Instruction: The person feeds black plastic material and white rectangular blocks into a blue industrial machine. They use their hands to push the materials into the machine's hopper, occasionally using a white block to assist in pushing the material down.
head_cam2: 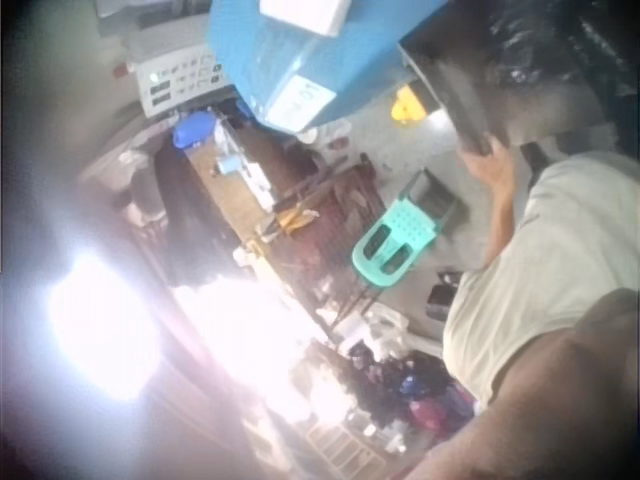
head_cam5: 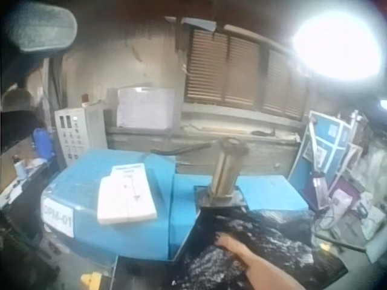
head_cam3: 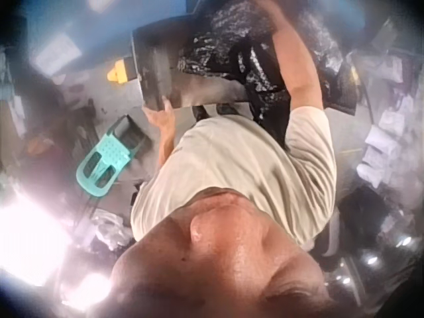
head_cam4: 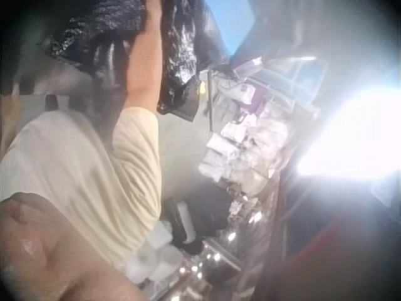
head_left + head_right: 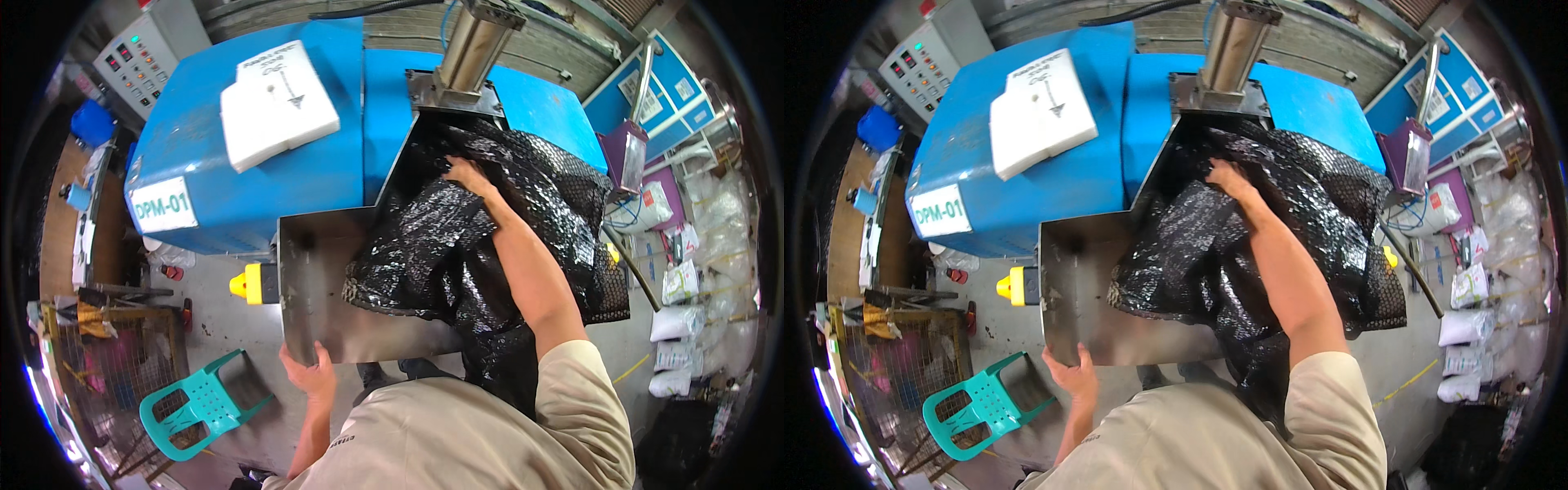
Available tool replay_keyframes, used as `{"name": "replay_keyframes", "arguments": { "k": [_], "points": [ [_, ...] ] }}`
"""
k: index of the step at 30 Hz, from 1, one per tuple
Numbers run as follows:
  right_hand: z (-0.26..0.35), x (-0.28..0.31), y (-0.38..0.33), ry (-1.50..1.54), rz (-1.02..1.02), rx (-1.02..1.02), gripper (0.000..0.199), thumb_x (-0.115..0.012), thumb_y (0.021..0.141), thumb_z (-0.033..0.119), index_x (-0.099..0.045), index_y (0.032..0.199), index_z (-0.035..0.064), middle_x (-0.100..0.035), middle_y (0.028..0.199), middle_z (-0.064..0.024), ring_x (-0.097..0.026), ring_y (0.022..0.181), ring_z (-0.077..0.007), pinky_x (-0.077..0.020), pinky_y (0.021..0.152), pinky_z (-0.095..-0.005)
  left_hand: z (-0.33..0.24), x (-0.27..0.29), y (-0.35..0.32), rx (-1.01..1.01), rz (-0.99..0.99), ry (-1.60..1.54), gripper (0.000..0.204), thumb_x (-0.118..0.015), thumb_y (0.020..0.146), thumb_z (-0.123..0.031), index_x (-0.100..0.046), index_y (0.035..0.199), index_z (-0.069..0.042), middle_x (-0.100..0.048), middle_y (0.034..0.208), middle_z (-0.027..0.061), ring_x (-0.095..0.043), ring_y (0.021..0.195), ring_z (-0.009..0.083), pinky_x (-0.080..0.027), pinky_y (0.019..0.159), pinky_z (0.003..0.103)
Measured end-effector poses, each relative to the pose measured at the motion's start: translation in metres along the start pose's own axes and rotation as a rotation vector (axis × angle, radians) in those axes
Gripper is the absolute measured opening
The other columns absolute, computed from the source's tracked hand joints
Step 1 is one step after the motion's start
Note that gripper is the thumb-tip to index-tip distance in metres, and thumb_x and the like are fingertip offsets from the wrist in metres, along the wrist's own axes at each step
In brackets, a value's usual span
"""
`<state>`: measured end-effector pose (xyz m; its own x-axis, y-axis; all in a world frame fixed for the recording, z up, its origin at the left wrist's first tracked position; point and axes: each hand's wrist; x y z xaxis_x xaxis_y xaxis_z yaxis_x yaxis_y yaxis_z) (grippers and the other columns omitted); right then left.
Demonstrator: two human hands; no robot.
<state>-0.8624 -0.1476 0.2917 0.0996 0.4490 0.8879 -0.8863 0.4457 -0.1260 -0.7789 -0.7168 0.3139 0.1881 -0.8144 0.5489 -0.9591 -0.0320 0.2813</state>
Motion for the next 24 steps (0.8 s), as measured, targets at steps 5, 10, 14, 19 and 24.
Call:
{"name": "replay_keyframes", "arguments": {
  "k": [5, 10, 14, 19, 24],
  "points": [
    [0.049, 0.012, -0.005, -0.052, 0.059, -0.111, 0.051, -0.071, 0.082, 0.031, -0.068, 0.128, 0.0117, -0.067, 0.131, -0.025, -0.061, 0.125, -0.0485, -0.0494, 0.107, -0.0541, 0.005, 0.004, 0.001, -0.023, 0.081, 0.02, 0.06, -0.08, 0.083, -0.009, -0.049, 0.133, 0.005, -0.064, 0.115, 0.021, -0.065, 0.1, 0.0332, -0.053, 0.088, 0.043],
    [0.081, 0.016, -0.007, -0.053, 0.062, -0.298, 0.038, -0.069, 0.082, 0.025, -0.074, 0.116, 0.0096, -0.071, 0.124, -0.0241, -0.065, 0.119, -0.047, -0.0523, 0.102, -0.0552, 0.014, 0.002, -0.003, -0.012, 0.081, 0.018, 0.063, -0.081, 0.082, -0.009, -0.047, 0.134, 0.005, -0.063, 0.116, 0.0213, -0.065, 0.099, 0.0326, -0.053, 0.087, 0.042],
    [0.089, 0.011, -0.01, -0.075, 0.025, -0.343, 0.032, -0.067, 0.083, 0.023, -0.077, 0.109, 0.0073, -0.073, 0.119, -0.0231, -0.067, 0.117, -0.0447, -0.0534, 0.1, -0.0545, 0.003, 0.003, -0.003, 0.007, 0.064, 0.03, 0.065, -0.081, 0.083, -0.01, -0.046, 0.136, 0.006, -0.064, 0.117, 0.0216, -0.065, 0.101, 0.032, -0.053, 0.088, 0.042],
    [0.088, 0.003, -0.006, -0.089, 0.015, -0.341, 0.033, -0.066, 0.085, 0.024, -0.076, 0.11, 0.006, -0.072, 0.12, -0.0241, -0.067, 0.117, -0.045, -0.0534, 0.1, -0.0541, 0.0, 0.005, -0.003, 0.047, 0.066, -0.015, 0.065, -0.082, 0.083, -0.011, -0.048, 0.136, 0.007, -0.064, 0.119, 0.0219, -0.065, 0.105, 0.0322, -0.053, 0.092, 0.042],
    [0.087, -0.005, -0.013, -0.107, 0.014, -0.299, 0.034, -0.065, 0.086, 0.025, -0.075, 0.112, 0.0048, -0.071, 0.12, -0.025, -0.066, 0.117, -0.0454, -0.0534, 0.1, -0.0537, 0.012, 0.001, -0.003, 0.034, 0.029, -0.012, 0.065, -0.082, 0.082, -0.012, -0.05, 0.136, 0.007, -0.065, 0.121, 0.0236, -0.066, 0.108, 0.0372, -0.052, 0.096, 0.043]
  ]
}}
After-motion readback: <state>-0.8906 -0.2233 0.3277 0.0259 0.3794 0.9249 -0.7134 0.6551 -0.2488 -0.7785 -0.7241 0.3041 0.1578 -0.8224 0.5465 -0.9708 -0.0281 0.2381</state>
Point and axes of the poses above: each hand's wrist, its own y-axis towards the middle knuckle, its own x-axis out of the back of the hand, z = x × y
